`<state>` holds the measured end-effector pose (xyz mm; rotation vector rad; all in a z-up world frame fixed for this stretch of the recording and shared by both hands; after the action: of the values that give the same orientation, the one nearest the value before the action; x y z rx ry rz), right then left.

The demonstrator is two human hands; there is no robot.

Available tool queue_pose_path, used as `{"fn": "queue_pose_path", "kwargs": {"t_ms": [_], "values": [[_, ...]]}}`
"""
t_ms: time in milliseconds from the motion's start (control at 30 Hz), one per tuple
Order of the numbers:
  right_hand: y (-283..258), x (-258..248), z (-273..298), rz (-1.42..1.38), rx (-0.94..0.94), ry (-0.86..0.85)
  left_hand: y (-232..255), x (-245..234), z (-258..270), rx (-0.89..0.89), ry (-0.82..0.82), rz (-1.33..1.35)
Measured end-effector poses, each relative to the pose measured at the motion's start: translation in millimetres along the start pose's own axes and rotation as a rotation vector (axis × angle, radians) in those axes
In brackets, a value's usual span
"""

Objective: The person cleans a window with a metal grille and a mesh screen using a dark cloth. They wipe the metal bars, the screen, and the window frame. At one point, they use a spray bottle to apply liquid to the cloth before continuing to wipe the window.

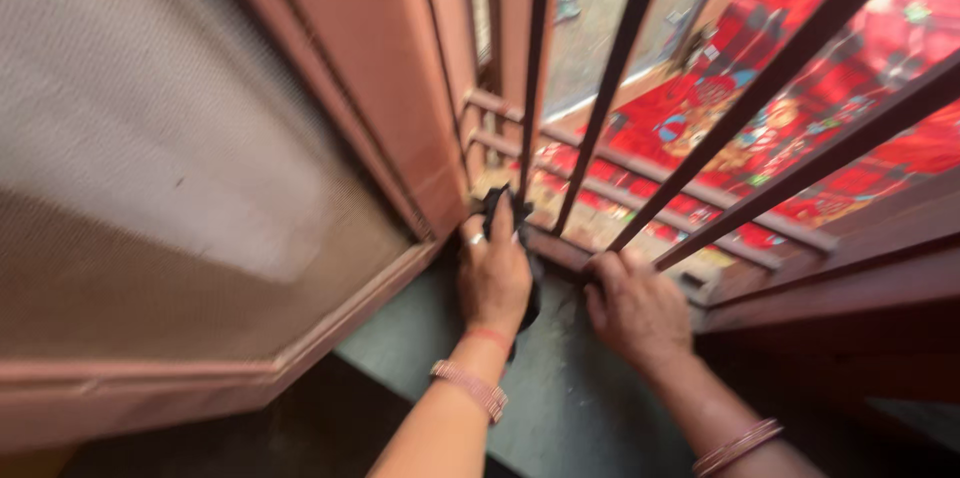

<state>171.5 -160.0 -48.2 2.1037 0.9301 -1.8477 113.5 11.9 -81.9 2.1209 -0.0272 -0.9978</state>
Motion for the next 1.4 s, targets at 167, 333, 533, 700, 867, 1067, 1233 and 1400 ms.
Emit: {"fn": "queue_pose_path", "kwargs": {"t_ms": [167, 333, 533, 700, 867, 1067, 1233, 1400], "values": [[-0.5, 0.9, 3.6, -0.011, -0.017, -0.035, 6.8, 4.7, -0.3, -0.182, 0.190, 0.008], [-1.8, -1.0, 5.2, -0.006, -0.032, 0.010, 9.7, 6.0, -2.3, -0.331, 0.115, -0.012], [-13.9, -4.6, 7.2, -0.009, -0.029, 0.039, 6.0, -10.2, 2.7, -0.366, -0.239, -0.058], [-15.8, -7.5, 8.9, -0.017, -0.055, 0.046, -6.6, -10.6, -1.6, -0.296, -0.185, -0.065], [-13.8, -3.8, 6.3, -0.023, -0.053, 0.049, -13.8, 8.0, -5.5, -0.443, -0.015, -0.010], [-13.8, 0.8, 7.7, -0.003, -0.001, 0.037, -9.0, 5.2, -9.3, -0.447, -0.125, 0.002], [-16.0, -3.5, 5.1, -0.035, 0.020, -0.006, 2.5, -19.5, 3.2, -0.295, -0.296, -0.042], [-16.0, -5.7, 5.7, -0.050, 0.023, -0.045, 5.3, -14.0, -8.4, -0.377, -0.207, -0.076]]}}
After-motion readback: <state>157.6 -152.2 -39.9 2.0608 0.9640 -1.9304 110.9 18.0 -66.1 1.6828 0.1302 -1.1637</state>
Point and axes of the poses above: each hand's wrist, its own z-axis away from the middle knuckle, its own x-axis out of the palm, y = z × x, the point moved 7 cm from there along -z, towards the middle knuckle, and after that the axes turned 5 degrees about y, right-handed, at the moved point
